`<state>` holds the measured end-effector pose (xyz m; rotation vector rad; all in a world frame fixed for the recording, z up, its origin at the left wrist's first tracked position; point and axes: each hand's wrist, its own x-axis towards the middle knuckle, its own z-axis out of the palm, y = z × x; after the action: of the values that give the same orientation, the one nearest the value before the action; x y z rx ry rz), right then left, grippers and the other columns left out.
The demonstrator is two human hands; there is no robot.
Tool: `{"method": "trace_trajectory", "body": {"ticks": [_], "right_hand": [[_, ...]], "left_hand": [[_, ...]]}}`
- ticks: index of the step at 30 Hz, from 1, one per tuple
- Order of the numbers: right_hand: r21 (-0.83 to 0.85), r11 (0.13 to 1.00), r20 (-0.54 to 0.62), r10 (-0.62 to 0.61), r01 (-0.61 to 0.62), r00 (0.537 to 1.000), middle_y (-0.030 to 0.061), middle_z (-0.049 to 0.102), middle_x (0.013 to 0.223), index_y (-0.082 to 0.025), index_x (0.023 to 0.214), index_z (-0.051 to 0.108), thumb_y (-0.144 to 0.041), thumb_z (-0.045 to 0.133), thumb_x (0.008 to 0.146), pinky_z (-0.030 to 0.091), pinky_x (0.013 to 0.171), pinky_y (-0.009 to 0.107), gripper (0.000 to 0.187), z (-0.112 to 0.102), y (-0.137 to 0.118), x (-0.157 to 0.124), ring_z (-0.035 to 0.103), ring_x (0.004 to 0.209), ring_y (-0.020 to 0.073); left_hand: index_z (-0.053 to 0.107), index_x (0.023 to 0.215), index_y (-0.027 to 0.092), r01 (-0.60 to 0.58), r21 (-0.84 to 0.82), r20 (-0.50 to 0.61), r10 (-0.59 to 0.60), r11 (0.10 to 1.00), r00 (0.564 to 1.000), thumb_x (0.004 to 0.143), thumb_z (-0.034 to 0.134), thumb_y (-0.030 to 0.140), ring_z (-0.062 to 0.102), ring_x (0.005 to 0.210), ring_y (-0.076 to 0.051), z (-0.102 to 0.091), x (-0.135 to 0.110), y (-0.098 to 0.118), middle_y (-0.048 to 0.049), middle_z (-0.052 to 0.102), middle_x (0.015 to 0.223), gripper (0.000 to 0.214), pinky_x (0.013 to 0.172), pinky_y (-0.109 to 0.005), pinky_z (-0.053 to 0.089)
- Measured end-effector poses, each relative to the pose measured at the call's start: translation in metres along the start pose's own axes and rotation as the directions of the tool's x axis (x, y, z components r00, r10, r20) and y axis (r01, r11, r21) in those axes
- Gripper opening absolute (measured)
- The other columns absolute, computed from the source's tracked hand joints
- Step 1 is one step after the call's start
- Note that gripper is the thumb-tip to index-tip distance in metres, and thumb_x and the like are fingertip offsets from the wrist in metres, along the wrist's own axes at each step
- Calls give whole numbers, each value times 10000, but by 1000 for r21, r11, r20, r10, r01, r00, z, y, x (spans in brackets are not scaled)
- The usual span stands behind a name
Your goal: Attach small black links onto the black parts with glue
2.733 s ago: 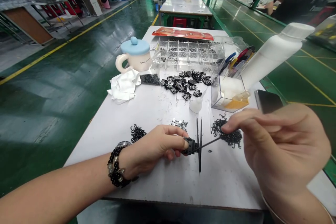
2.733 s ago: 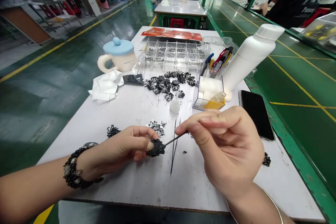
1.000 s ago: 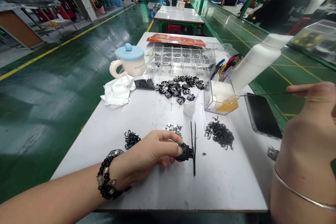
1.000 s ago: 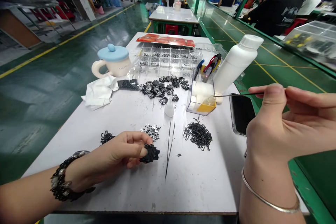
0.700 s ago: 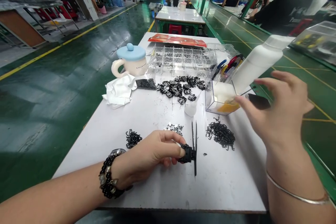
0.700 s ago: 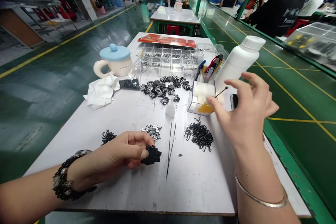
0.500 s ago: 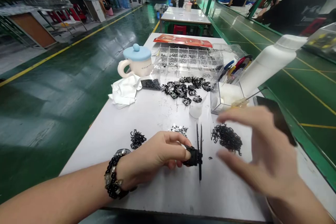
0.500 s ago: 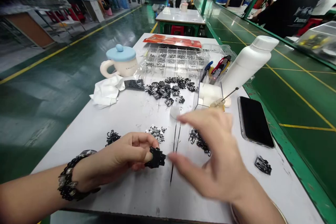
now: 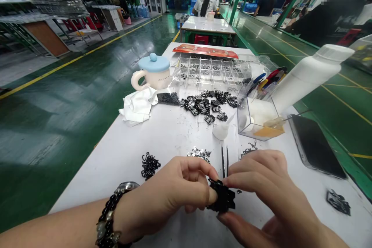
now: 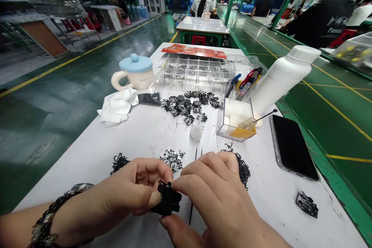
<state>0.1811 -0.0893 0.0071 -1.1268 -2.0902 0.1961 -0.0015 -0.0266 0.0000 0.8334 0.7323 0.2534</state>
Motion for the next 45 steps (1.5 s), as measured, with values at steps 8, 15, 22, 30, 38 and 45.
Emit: {"method": "trace_trajectory", "body": {"ticks": [8,15,22,30,38,45], "right_hand": [[-13,999,-3,-32,32,999,4,600,752,-156,894,544,-179,656,738,300,666,349,193,1,0,-1,524,681,160],[4,1000,-25,20,-20,999,-24,606,715,-171,870,554,-198,629,772,296,660,340,127,1,-4,-2,519,658,146],[-4,1000,-8,15,-15,1000,-28,601,707,-165,840,547,-163,628,755,310,673,336,117,-2,-4,0,518,663,135],[-10,1000,14,3,-3,1000,-28,608,715,-163,851,537,-129,615,744,313,695,338,137,-2,-2,-1,512,679,135],[4,1000,0,4,-4,1000,-20,606,707,-161,851,523,-122,593,749,310,688,341,131,1,-3,-1,503,680,144],[25,1000,-16,14,-13,1000,-20,602,708,-155,852,525,-113,595,742,300,697,343,136,2,-3,-2,495,679,137]], "left_hand": [[612,748,155,17,25,-2,-17,1000,1000,579,672,150,336,472,-62,2,0,2,42,461,538,179,473,-205,236],[607,763,167,3,49,13,-4,999,1000,584,682,182,336,493,-76,2,-1,1,40,457,556,195,516,-235,246],[593,761,147,-51,125,7,51,991,999,599,692,215,416,538,-91,3,-1,3,18,502,571,201,554,-234,306],[595,802,159,-66,199,-19,71,978,997,650,686,231,392,498,-63,2,-4,-1,8,551,647,191,475,-205,266],[600,818,160,-68,213,-12,72,975,997,658,690,230,400,513,-68,2,-4,0,3,561,662,196,487,-208,275],[606,806,154,-85,178,-10,88,980,996,664,695,218,430,531,-75,2,-3,1,6,553,641,179,505,-200,298]]}}
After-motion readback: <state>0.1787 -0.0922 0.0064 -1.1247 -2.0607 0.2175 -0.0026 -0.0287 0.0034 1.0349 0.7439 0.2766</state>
